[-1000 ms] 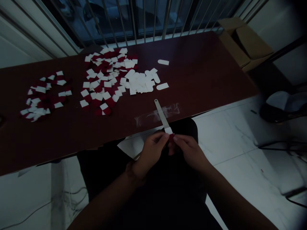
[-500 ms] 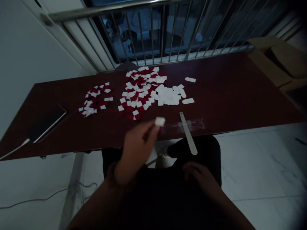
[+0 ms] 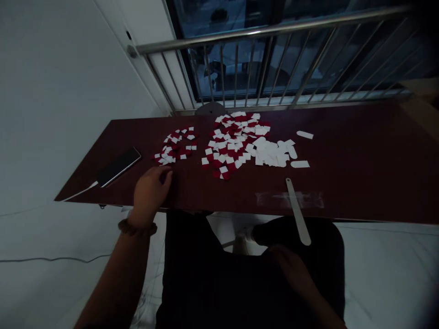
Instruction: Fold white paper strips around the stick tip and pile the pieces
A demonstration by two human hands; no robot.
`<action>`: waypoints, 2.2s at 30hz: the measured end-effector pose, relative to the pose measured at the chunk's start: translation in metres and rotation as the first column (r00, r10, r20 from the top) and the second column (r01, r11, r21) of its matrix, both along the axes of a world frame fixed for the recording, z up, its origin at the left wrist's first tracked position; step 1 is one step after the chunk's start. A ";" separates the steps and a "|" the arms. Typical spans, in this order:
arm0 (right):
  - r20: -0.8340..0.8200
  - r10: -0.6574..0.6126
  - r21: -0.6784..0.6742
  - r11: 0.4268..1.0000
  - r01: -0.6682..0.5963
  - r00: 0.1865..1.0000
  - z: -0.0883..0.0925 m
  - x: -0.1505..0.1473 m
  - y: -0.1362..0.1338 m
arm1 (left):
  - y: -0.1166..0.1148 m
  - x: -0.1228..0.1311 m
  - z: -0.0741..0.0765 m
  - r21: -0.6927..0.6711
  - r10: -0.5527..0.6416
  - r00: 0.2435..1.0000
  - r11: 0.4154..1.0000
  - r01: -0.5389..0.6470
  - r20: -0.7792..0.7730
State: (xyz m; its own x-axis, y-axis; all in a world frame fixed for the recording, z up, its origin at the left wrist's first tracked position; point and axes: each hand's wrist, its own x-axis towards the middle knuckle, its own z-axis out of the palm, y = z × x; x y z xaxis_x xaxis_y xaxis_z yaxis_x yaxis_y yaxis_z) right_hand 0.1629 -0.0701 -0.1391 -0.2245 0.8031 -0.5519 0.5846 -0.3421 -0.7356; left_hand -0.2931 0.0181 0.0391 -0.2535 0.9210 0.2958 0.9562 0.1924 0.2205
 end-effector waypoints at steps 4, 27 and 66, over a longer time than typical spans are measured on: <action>0.027 0.055 0.028 0.998 -0.055 0.998 -0.016 -0.015 0.014 | 0.037 -0.002 0.007 -0.068 -0.141 0.983 0.989 0.133 -0.120; 0.022 0.111 0.035 0.993 -0.112 0.994 -0.040 -0.030 0.026 | 0.067 0.004 0.004 0.217 -0.101 0.994 0.972 0.090 0.039; -0.495 -0.410 -0.123 0.906 0.406 0.766 0.137 -0.013 0.008 | -0.066 0.263 -0.048 0.074 -0.417 0.413 0.770 0.634 0.810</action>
